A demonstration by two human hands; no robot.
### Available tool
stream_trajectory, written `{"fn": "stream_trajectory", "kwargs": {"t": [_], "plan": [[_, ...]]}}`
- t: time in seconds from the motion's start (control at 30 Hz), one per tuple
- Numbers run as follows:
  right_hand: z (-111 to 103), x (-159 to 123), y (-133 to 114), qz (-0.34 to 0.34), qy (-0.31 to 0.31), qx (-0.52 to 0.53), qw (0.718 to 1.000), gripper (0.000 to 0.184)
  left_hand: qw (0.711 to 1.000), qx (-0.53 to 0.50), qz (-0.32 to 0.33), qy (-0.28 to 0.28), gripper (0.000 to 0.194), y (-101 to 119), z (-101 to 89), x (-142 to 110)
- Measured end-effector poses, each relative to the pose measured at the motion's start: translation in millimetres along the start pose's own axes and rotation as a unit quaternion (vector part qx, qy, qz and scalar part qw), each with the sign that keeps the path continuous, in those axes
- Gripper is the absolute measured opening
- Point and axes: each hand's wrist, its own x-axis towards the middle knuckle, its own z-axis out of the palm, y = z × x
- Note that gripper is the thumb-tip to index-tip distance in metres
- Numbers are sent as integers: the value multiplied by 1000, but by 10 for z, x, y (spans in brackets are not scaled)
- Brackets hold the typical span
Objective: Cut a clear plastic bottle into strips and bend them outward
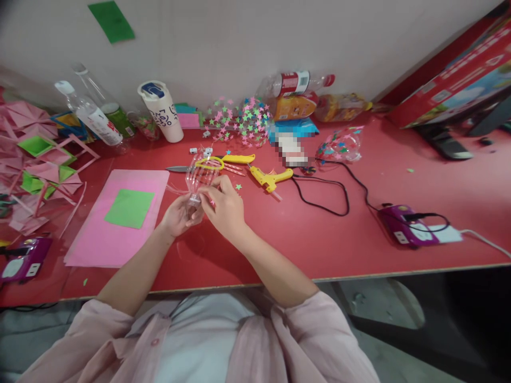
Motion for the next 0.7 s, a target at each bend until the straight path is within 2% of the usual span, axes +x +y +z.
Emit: {"fn": "stream_trajectory", "kwargs": {"t": [0.2, 0.33, 0.43, 0.53, 0.7], "plan": [[42, -38, -15, -36, 12, -17, 999, 18, 1000, 0, 2, 28, 41, 11, 35, 13], [88, -76, -41, -59, -16, -16, 998, 21, 997, -11, -1, 79, 46, 28, 52, 19], [111, -85, -50, -71, -46, -30, 996, 22, 995, -19, -2, 93, 47, 28, 44, 13], [103, -79, -45, -81, -47, -35, 995, 22, 997, -14, 2, 81, 43, 18, 13, 10], [33, -46, -23, -85, 31, -34, 995, 17, 999, 11, 37, 26, 30, 12, -40, 9]]}}
